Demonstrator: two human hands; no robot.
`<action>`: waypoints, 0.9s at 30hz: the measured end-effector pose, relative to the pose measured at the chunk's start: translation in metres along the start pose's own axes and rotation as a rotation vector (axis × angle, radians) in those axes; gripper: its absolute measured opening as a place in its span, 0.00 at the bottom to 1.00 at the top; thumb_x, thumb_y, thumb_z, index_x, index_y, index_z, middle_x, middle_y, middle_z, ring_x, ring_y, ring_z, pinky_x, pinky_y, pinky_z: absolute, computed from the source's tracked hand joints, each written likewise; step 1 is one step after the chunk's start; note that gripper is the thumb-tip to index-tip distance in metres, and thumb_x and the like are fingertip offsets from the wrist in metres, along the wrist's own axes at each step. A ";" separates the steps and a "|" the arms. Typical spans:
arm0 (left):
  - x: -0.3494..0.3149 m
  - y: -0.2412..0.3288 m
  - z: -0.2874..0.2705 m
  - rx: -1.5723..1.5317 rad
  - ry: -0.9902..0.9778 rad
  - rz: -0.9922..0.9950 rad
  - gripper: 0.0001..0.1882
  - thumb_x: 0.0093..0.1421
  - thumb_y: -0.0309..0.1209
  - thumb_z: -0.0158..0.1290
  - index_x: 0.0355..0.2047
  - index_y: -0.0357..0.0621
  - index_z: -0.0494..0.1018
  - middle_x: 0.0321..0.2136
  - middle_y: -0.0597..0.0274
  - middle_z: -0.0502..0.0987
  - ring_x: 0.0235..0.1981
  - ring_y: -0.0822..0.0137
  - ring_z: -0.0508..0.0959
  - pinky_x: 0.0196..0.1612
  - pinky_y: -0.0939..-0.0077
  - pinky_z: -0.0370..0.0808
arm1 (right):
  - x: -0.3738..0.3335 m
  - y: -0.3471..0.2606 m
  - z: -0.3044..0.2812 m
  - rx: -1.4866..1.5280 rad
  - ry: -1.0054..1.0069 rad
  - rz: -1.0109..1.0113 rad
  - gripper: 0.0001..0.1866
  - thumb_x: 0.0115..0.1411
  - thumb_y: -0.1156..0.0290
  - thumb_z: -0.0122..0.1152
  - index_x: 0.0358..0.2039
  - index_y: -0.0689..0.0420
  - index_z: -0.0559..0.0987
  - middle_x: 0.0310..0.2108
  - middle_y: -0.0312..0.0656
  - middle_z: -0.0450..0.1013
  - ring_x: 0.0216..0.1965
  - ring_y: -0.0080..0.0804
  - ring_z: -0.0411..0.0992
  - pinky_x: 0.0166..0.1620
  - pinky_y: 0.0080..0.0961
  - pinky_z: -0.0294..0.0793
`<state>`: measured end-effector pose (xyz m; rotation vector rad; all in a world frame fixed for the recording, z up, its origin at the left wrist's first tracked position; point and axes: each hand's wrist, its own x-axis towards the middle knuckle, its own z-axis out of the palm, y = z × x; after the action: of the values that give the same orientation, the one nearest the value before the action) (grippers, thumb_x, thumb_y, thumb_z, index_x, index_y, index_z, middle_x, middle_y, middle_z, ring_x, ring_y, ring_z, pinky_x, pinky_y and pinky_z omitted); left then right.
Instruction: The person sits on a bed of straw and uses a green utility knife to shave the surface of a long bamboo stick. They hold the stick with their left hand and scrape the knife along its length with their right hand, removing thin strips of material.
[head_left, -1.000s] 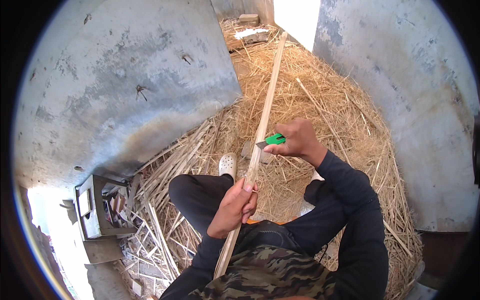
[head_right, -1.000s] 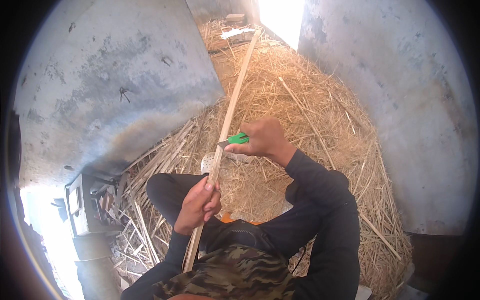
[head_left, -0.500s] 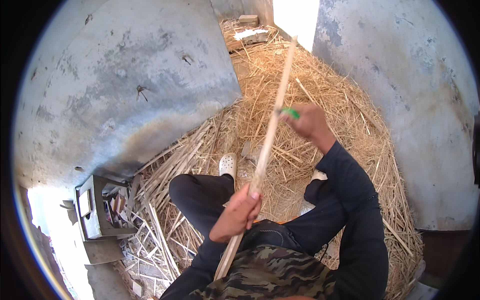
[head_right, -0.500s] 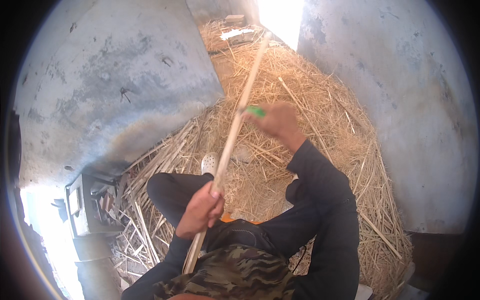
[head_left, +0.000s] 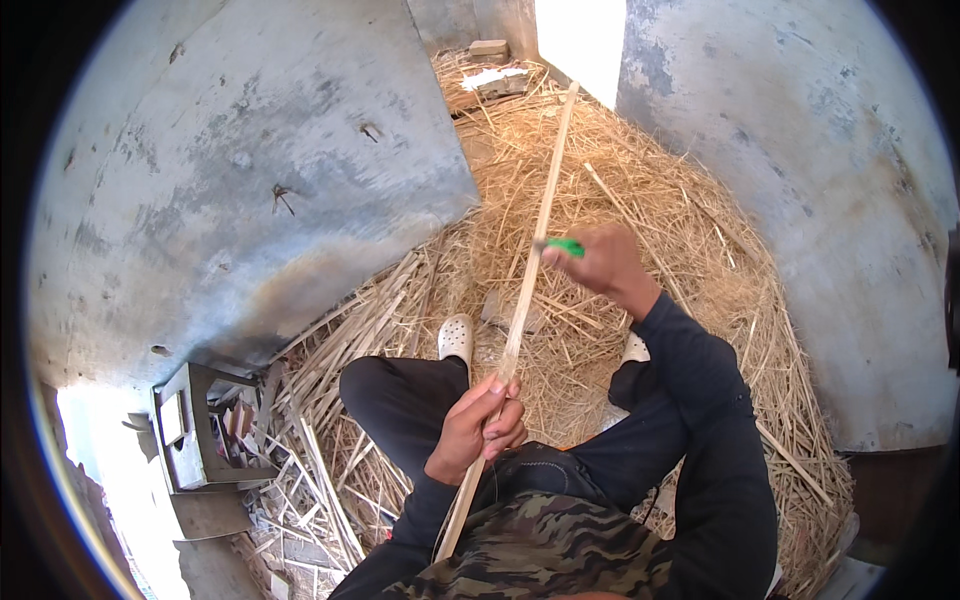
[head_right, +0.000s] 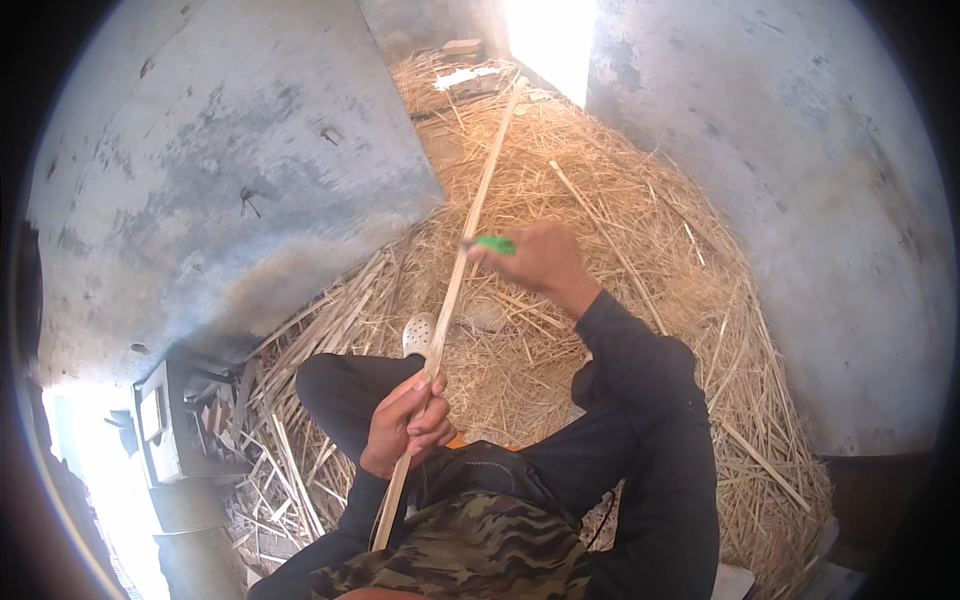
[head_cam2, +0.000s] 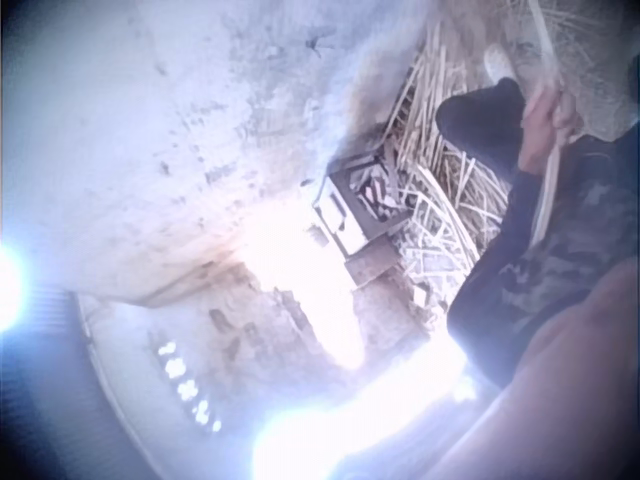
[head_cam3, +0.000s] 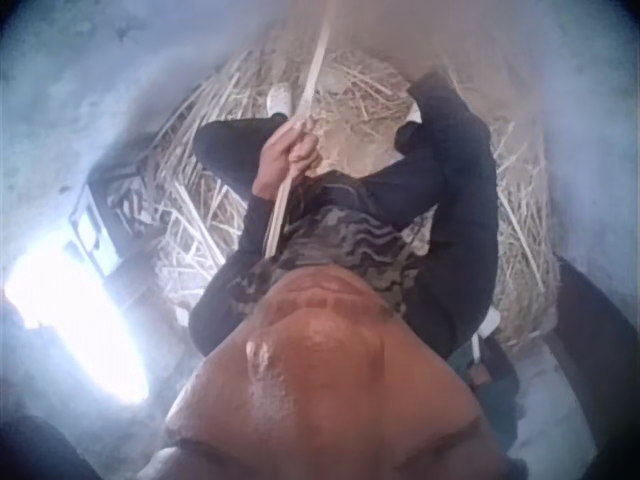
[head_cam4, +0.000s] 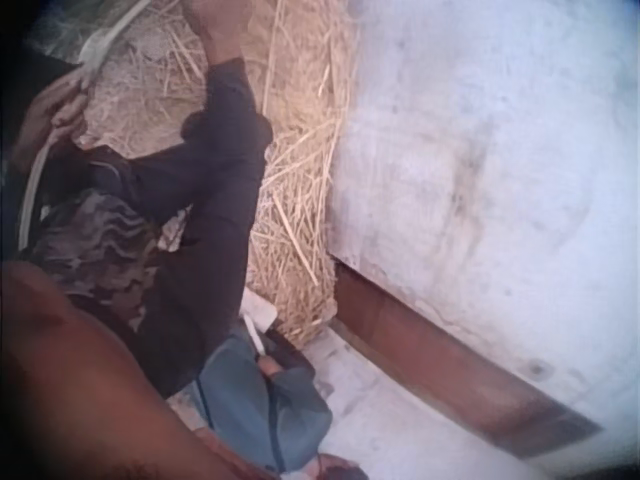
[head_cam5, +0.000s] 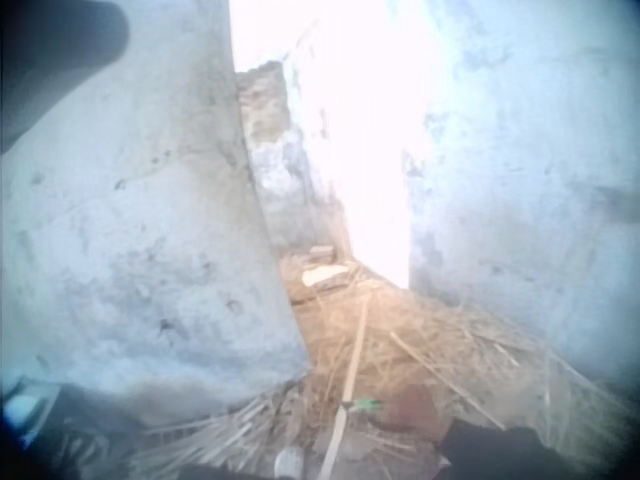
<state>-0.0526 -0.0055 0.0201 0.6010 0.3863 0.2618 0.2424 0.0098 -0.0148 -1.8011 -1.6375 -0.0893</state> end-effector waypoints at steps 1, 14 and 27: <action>0.002 -0.001 0.002 -0.007 -0.007 -0.003 0.13 0.73 0.38 0.32 0.41 0.44 0.61 0.13 0.74 0.56 0.08 0.79 0.56 0.20 0.84 0.57 | 0.008 0.006 -0.005 -0.010 0.007 0.069 0.41 0.54 0.24 0.46 0.10 0.52 0.72 0.07 0.40 0.64 0.10 0.38 0.67 0.17 0.36 0.63; 0.004 0.008 0.007 0.256 0.055 0.036 0.13 0.73 0.41 0.37 0.38 0.44 0.62 0.16 0.72 0.59 0.11 0.80 0.56 0.18 0.87 0.56 | -0.007 0.008 0.020 -0.057 0.051 -0.115 0.40 0.52 0.22 0.46 0.10 0.49 0.71 0.06 0.36 0.60 0.09 0.33 0.63 0.15 0.33 0.60; -0.015 0.000 0.003 0.441 0.105 -0.015 0.14 0.73 0.42 0.37 0.38 0.45 0.61 0.17 0.72 0.59 0.13 0.81 0.58 0.17 0.88 0.59 | -0.010 0.009 0.022 0.013 0.012 -0.122 0.42 0.58 0.23 0.35 0.12 0.50 0.75 0.07 0.29 0.57 0.10 0.25 0.56 0.14 0.28 0.54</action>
<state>-0.0644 -0.0123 0.0269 1.0193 0.5559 0.1945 0.2398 0.0133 -0.0398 -1.6877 -1.7344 -0.1438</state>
